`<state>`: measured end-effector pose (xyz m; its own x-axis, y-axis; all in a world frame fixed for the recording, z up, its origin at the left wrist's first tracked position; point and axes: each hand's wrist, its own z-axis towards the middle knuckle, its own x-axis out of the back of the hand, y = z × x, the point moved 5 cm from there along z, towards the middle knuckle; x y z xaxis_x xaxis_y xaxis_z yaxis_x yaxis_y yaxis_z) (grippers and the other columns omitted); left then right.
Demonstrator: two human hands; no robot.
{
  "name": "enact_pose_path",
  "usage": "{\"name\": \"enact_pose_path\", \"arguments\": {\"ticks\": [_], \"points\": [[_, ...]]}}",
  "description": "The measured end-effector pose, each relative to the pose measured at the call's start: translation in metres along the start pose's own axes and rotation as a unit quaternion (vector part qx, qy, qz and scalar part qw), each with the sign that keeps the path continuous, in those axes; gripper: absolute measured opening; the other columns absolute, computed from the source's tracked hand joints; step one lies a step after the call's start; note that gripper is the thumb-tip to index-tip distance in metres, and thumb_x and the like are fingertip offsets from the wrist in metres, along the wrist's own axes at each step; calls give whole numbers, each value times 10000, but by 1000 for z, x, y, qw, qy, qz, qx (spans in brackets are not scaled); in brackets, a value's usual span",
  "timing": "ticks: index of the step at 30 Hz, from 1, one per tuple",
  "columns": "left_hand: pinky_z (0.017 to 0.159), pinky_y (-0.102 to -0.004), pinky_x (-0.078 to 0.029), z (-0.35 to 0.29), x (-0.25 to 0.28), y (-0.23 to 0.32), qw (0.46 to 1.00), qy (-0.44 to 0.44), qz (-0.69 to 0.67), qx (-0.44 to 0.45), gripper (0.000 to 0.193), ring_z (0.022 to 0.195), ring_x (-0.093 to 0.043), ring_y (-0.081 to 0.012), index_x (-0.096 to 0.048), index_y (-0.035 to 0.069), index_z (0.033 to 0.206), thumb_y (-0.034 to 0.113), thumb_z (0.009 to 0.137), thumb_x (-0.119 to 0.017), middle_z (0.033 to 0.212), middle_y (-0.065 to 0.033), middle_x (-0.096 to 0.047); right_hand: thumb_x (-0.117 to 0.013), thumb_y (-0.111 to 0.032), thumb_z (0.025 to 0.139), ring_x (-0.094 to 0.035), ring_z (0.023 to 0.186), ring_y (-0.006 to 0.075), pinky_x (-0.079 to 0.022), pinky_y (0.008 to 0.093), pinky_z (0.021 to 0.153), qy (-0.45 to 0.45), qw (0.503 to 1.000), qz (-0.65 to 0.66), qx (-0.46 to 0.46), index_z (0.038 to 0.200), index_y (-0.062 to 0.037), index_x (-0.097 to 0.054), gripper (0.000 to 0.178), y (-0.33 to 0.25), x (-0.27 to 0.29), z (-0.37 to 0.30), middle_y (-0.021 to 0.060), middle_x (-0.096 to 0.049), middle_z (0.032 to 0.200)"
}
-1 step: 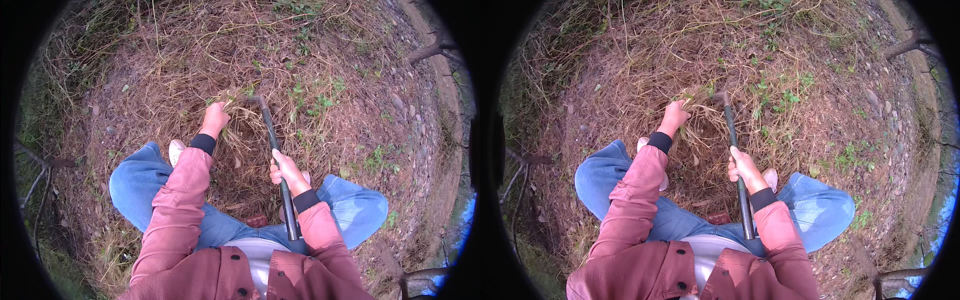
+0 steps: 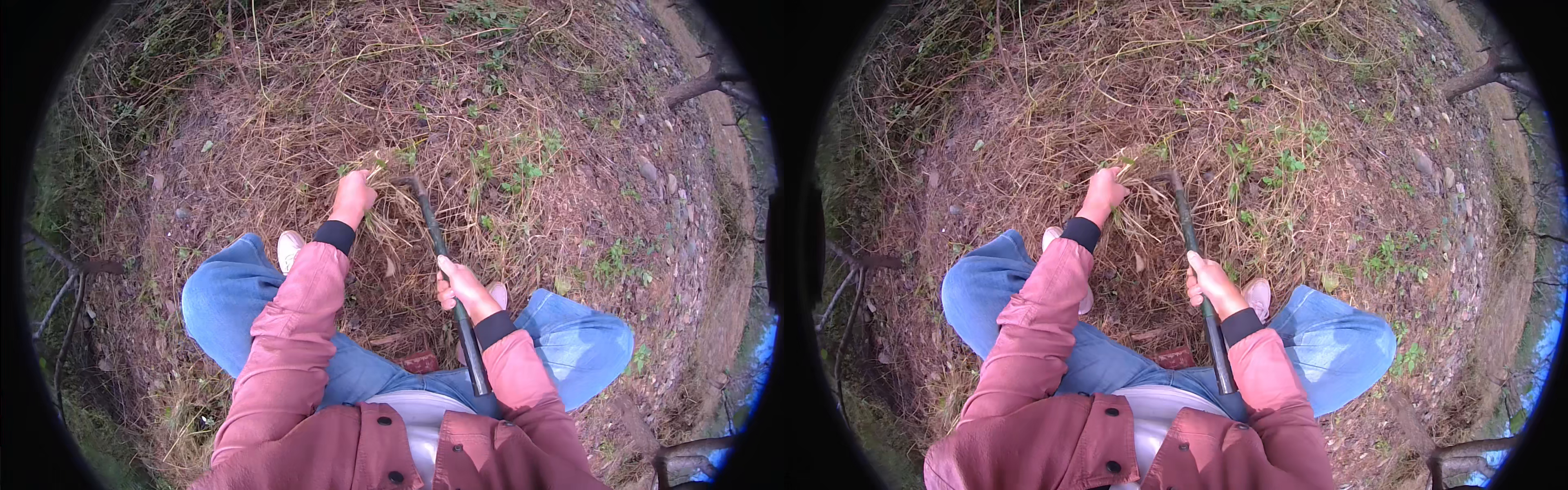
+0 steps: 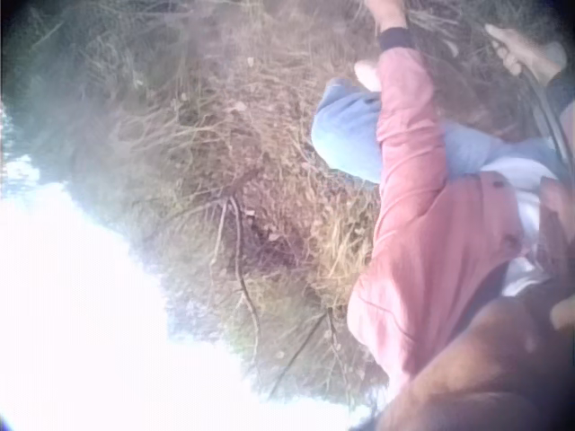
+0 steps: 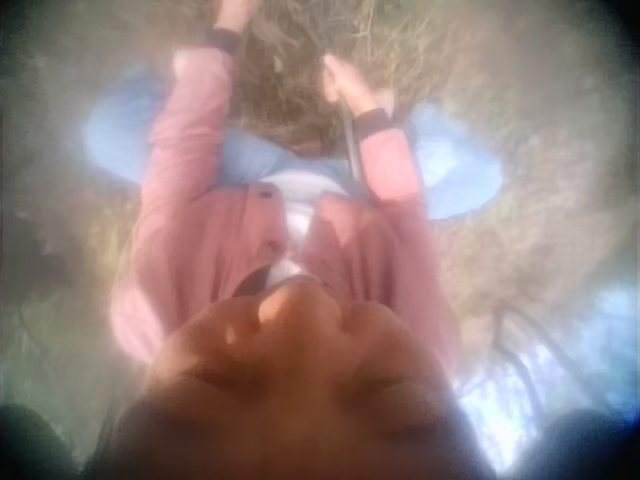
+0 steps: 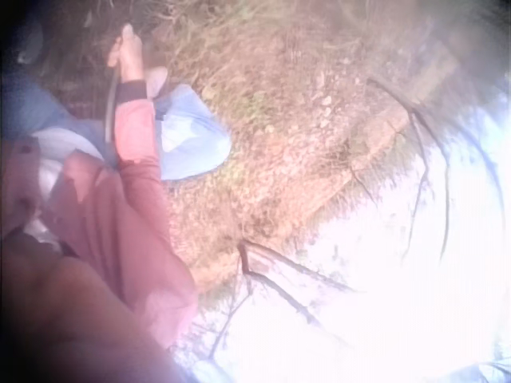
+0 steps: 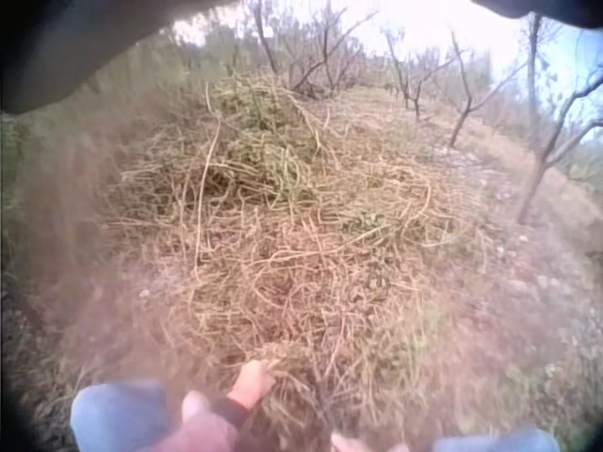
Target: The person sits on the ground and uses a curved blade tool to cut and pull away dry grass and weeds. They repeatedly gather clumps of vegetation by hand and remove them from the area.
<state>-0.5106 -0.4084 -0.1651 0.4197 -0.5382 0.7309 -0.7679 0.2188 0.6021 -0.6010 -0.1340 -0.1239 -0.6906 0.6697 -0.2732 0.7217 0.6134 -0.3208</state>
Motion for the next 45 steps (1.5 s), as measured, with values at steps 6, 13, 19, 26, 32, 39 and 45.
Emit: {"name": "enact_pose_path", "arguments": {"ticks": [6, 13, 19, 26, 32, 39, 45], "points": [[885, -439, -518, 8, -2, 7, 1000, 15, -25, -6, 408, 975, -660, -391, -704, 81, 1140, 21, 760, -570, 989, -263, -675, -464, -423, 1016, -479, 377, 164, -410, 336, 357, 125, 962, -235, 58, 864, -38, -446, 415, 51, 32, -67, 46, -480, 574], [878, -455, -528, 6, -13, 43, 1000, 20, -16, -1, 272, 994, -658, -384, -713, 64, 1034, 41, 796, -584, 1007, -241, -682, -479, -396, 1019, -515, 385, 160, -402, 324, 358, 245, 921, -295, 66, 915, 0, -491, 410, 66, 57, -195, 56, -514, 557], [880, -463, -523, -11, -9, 47, 999, 45, 5, -31, 209, 987, -653, -392, -684, 14, 978, 22, 800, -574, 991, -231, -683, -501, -430, 1007, -385, 357, 100, -326, 265, 330, 191, 957, -118, 185, 846, -97, -449, 374, 14, 36, -102, 4, -426, 549], [896, -446, -498, -3, 20, 17, 994, 11, -43, -101, 373, 1019, -634, -407, -642, 23, 1107, 160, 777, -750, 1027, -245, -670, -505, -429, 1001, -415, 403, 112, -378, 286, 363, 12, 985, -164, 43, 864, -69, -451, 389, 23, -18, -21, 8, -437, 602], [869, -399, -514, 11, 26, -8, 993, 16, -104, -52, 383, 993, -667, -351, -670, 63, 1154, 147, 785, -733, 1002, -213, -696, -473, -390, 1010, -648, 709, 434, -502, 493, 628, 161, 822, -527, 145, 919, 73, -491, 472, 72, 22, -86, 290, -618, 738], [829, -377, -513, 24, 7, 13, 977, -3, -211, -32, 379, 916, -695, -290, -685, 36, 1133, 137, 777, -767, 960, -179, -722, -525, -327, 998, -601, 823, 525, -465, 540, 689, 267, 793, -515, 188, 948, 50, -454, 387, 75, 54, -214, 331, -612, 812], [798, -349, -507, 0, 49, 102, 967, 9, -242, -81, 356, 836, -688, -219, -688, 13, 1134, 111, 798, -754, 913, -154, -728, -543, -323, 989, -597, 785, 530, -454, 563, 668, 334, 791, -489, 153, 965, 26, -438, 365, 67, 54, -258, 325, -614, 798]]}}
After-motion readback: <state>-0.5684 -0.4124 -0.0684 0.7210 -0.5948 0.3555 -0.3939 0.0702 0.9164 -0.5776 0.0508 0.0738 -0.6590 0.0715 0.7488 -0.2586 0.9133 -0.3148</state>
